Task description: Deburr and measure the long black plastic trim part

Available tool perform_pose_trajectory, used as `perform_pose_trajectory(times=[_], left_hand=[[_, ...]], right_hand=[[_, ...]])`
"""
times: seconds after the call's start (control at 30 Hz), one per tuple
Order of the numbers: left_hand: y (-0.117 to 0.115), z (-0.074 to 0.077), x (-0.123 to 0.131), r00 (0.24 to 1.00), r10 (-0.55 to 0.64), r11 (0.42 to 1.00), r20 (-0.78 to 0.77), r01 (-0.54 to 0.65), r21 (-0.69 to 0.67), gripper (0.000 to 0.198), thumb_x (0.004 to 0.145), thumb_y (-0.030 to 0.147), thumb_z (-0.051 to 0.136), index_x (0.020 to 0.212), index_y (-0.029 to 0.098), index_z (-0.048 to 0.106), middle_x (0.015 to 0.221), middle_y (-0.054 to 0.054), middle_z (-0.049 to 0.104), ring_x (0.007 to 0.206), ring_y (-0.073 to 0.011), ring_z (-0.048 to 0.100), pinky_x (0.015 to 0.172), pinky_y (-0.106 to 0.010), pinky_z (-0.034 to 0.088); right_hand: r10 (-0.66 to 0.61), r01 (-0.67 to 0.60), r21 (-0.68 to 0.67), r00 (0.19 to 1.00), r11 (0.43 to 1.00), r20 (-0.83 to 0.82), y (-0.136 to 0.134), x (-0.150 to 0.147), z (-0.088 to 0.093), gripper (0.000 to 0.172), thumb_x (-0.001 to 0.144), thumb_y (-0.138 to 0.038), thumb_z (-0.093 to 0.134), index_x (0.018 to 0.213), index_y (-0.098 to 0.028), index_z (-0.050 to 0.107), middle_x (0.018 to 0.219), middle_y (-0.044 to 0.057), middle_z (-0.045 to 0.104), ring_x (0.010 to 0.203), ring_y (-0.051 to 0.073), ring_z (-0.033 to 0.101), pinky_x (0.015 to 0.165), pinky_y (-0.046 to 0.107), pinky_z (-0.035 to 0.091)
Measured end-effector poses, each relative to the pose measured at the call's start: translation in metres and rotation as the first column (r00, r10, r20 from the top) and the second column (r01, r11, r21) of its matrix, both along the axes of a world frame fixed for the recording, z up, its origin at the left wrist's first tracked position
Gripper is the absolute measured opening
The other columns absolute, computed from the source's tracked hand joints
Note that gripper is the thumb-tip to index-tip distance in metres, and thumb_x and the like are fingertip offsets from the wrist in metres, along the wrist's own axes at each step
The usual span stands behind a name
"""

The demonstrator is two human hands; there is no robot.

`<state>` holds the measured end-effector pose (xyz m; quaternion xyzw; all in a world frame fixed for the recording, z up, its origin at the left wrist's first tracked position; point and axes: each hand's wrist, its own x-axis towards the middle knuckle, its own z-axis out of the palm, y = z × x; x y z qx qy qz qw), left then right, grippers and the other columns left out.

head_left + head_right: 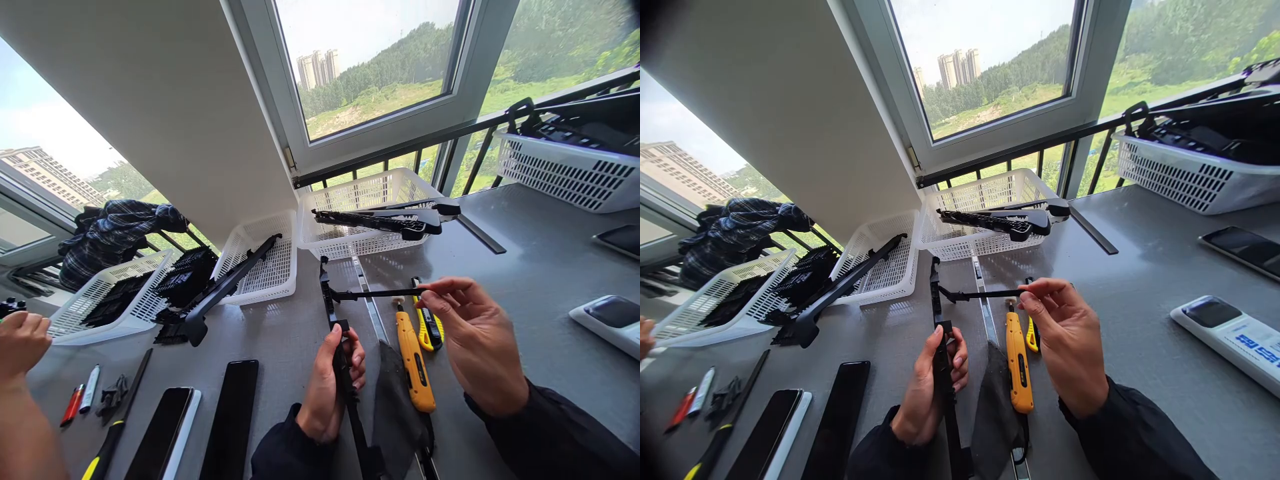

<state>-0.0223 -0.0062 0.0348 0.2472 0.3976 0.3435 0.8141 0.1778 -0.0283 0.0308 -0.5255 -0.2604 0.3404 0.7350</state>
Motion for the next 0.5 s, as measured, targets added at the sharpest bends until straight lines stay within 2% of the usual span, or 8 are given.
perform_pose_trajectory(times=[0.13,0.23,0.37,0.5], left_hand=[[0.0010,0.0009,0.0011,1.000,0.012,1.000,-0.013,-0.012,0.014,0.057,0.075,0.068,0.081,0.093,0.018,0.062,0.065,0.006,0.049,0.053,-0.0070,0.033,0.050,-0.020,0.028],[0.0003,0.0016,0.0020,0.998,0.039,0.999,-0.051,-0.038,0.030,0.057,0.074,0.069,0.082,0.091,0.018,0.062,0.066,0.006,0.050,0.056,-0.0083,0.040,0.053,-0.021,0.034],[-0.0008,0.0032,0.0030,0.990,0.086,0.995,-0.114,-0.080,0.060,0.055,0.077,0.067,0.081,0.090,0.017,0.064,0.070,0.003,0.054,0.065,-0.0109,0.048,0.064,-0.023,0.042],[-0.0010,0.0039,0.0036,0.987,0.086,0.993,-0.138,-0.074,0.091,0.052,0.081,0.066,0.078,0.089,0.017,0.063,0.071,0.003,0.054,0.066,-0.0115,0.048,0.066,-0.024,0.042]], right_hand=[[0.026,-0.026,0.005,0.999,1.000,0.025,-0.0019,-0.0032,0.0031,0.026,0.083,-0.049,0.086,0.094,-0.030,0.071,0.101,0.000,0.075,0.091,0.018,0.074,0.088,0.030,0.060],[0.027,-0.028,0.007,0.997,1.000,0.070,-0.0027,-0.0040,0.0028,0.024,0.088,-0.050,0.081,0.098,-0.031,0.070,0.102,0.001,0.076,0.093,0.019,0.075,0.091,0.032,0.060],[0.082,-0.078,-0.035,0.988,0.996,0.130,-0.0020,-0.0033,0.0002,0.033,0.082,-0.049,0.087,0.103,-0.030,0.070,0.102,0.002,0.076,0.103,0.022,0.074,0.091,0.032,0.061],[0.167,-0.162,-0.048,0.976,0.986,0.142,-0.0002,-0.0038,-0.0028,0.036,0.080,-0.046,0.088,0.104,-0.028,0.069,0.097,0.003,0.076,0.097,0.022,0.074,0.090,0.034,0.061]])
